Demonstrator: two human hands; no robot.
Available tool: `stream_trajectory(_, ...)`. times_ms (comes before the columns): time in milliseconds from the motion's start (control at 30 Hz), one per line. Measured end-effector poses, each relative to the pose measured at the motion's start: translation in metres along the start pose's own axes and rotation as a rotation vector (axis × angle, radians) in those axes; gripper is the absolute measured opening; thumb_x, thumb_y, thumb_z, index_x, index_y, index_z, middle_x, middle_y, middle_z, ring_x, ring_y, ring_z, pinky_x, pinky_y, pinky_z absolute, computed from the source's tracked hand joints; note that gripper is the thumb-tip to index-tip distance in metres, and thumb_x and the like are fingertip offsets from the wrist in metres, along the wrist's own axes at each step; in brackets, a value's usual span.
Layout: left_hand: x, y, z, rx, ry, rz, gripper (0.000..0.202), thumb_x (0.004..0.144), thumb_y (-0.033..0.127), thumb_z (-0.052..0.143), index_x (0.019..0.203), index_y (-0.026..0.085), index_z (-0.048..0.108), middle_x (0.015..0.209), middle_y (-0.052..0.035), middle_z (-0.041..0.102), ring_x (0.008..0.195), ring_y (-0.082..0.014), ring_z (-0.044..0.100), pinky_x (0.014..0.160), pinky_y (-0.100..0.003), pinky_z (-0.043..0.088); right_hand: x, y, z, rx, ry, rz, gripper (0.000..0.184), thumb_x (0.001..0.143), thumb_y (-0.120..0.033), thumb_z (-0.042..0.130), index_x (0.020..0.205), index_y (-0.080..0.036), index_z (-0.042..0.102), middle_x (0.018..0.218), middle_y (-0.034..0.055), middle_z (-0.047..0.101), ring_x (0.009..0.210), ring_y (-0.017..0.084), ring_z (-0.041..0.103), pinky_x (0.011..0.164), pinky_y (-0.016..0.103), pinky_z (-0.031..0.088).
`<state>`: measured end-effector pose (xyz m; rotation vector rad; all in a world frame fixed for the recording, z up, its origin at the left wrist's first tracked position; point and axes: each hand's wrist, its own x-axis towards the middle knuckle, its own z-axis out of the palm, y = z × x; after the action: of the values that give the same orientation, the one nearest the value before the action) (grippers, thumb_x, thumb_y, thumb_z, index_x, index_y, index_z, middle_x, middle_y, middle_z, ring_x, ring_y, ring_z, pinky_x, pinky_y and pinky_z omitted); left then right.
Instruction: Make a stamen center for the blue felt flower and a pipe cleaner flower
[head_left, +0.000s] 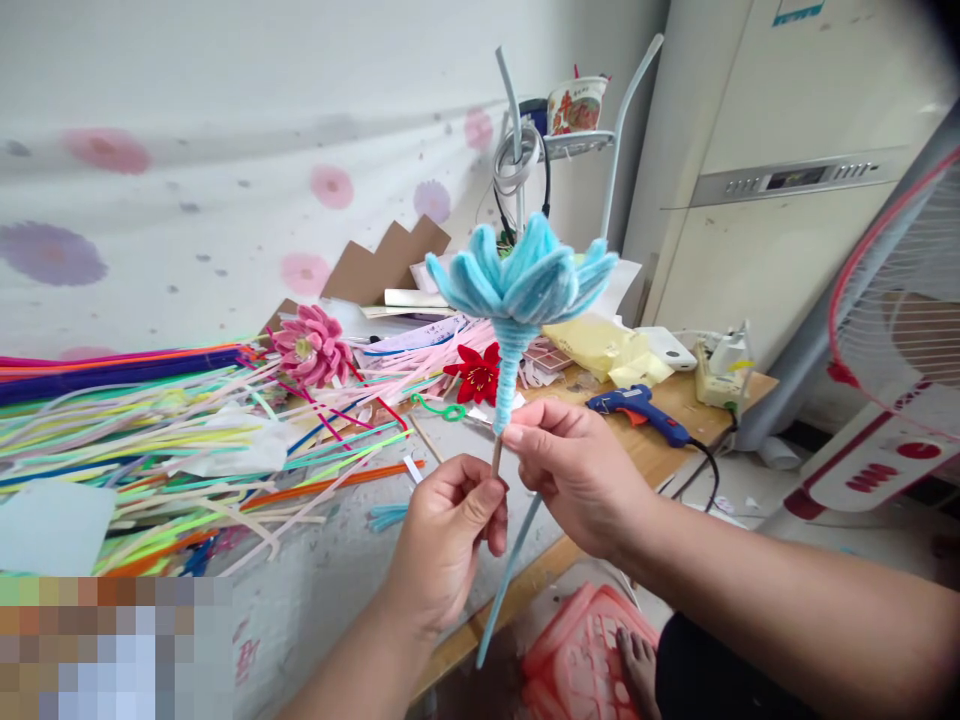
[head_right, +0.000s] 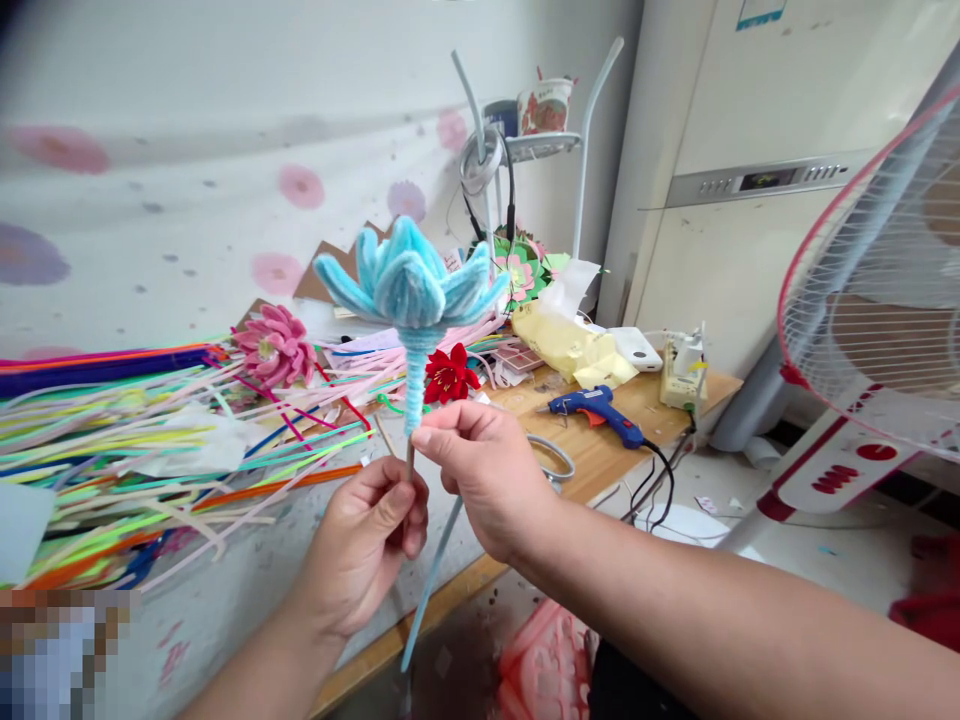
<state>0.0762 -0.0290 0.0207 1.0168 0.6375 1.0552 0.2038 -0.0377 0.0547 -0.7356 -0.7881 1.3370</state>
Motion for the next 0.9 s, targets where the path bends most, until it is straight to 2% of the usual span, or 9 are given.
stream_trajectory(133,-0.0025,0.0004,-0.0008,-0.042,-0.038,-0.049,0.028,0.073,0.036,0.069,0.065,0.013,0.056,0.048,0.0043,0.050,0.035,-0.0016,0.039,0.037,-0.012,0.027,-0.0010,-0.0004,0.0000,0.042,-0.071,0.058,0.020,0.059,-0.026,0.077,0.063,-0.016,0.060,0.039,-0.0103,0.038,0.035,0.002,0.023,0.039,0.021,0.012)
stream_trajectory(300,-0.0046,-0.0002,-0.0047,-0.217,-0.246,-0.209,0.028,0.078,0.039,0.063,0.067,0.014,0.057,0.042,0.0070,0.042,0.030,0.0005,0.025,0.033,-0.012,0.021,-0.0002,-0.0019,-0.0015,0.069,-0.171,0.115,0.024,0.058,-0.028,0.078,0.062,-0.015,0.059,0.044,-0.0086,0.044,0.036,0.001,0.024,0.040,0.022,0.012)
stream_trajectory(367,-0.0030,-0.0017,-0.0047,-0.195,-0.219,-0.196,0.028,0.077,0.041,0.064,0.071,0.014,0.058,0.043,0.0064,0.044,0.030,-0.0002,0.027,0.033,-0.012,0.022,0.0013,-0.0013,-0.0026,0.065,-0.141,0.089,0.026,0.058,-0.028,0.079,0.059,-0.016,0.056,0.041,-0.0095,0.041,0.036,0.002,0.024,0.040,0.021,0.013)
stream_trajectory(433,-0.0006,-0.0035,-0.0037,-0.126,-0.129,-0.132,0.030,0.071,0.042,0.069,0.074,0.015,0.057,0.048,0.0049,0.051,0.032,-0.0016,0.036,0.034,-0.012,0.025,0.0029,0.0001,-0.0036,0.046,-0.081,0.053,0.026,0.058,-0.027,0.079,0.059,-0.016,0.055,0.040,-0.0102,0.039,0.035,0.002,0.024,0.039,0.021,0.013)
stream_trajectory(500,0.0014,-0.0050,-0.0027,-0.046,-0.039,-0.085,0.032,0.065,0.039,0.075,0.070,0.015,0.054,0.053,0.0040,0.055,0.036,-0.0029,0.043,0.036,-0.012,0.029,0.0041,0.0017,-0.0044,0.014,-0.017,0.022,0.024,0.060,-0.025,0.077,0.060,-0.016,0.055,0.042,-0.0099,0.041,0.036,0.002,0.024,0.039,0.021,0.013)
stream_trajectory(567,0.0019,-0.0060,-0.0023,0.001,0.000,-0.078,0.032,0.065,0.035,0.076,0.065,0.014,0.052,0.050,0.0040,0.054,0.036,-0.0029,0.043,0.036,-0.012,0.029,0.0047,0.0030,-0.0050,0.002,0.004,0.018,0.022,0.061,-0.025,0.076,0.062,-0.016,0.056,0.044,-0.0099,0.041,0.036,0.002,0.023,0.039,0.021,0.012)
stream_trajectory(667,-0.0004,-0.0072,-0.0030,-0.041,-0.058,-0.102,0.031,0.071,0.037,0.071,0.064,0.013,0.053,0.045,0.0038,0.052,0.033,-0.0023,0.039,0.034,-0.012,0.026,0.0043,0.0034,-0.0056,0.028,-0.076,0.056,0.021,0.061,-0.027,0.076,0.065,-0.015,0.059,0.043,-0.0096,0.040,0.037,0.002,0.024,0.040,0.021,0.013)
stream_trajectory(800,-0.0040,-0.0085,-0.0028,-0.171,-0.257,-0.155,0.031,0.078,0.043,0.062,0.067,0.014,0.057,0.039,0.0051,0.046,0.028,-0.0025,0.032,0.032,-0.013,0.024,0.0034,0.0023,-0.0066,0.060,-0.142,0.092,0.020,0.059,-0.027,0.077,0.064,-0.015,0.063,0.047,-0.0070,0.048,0.037,0.001,0.024,0.040,0.021,0.013)
stream_trajectory(900,-0.0033,-0.0080,-0.0007,-0.127,-0.220,-0.151,0.031,0.077,0.043,0.063,0.069,0.014,0.057,0.046,0.0029,0.052,0.032,-0.0038,0.040,0.035,-0.014,0.029,0.0037,0.0028,-0.0070,0.058,-0.084,0.071,0.019,0.057,-0.025,0.078,0.059,-0.015,0.061,0.043,-0.0079,0.045,0.036,0.002,0.025,0.040,0.021,0.015)
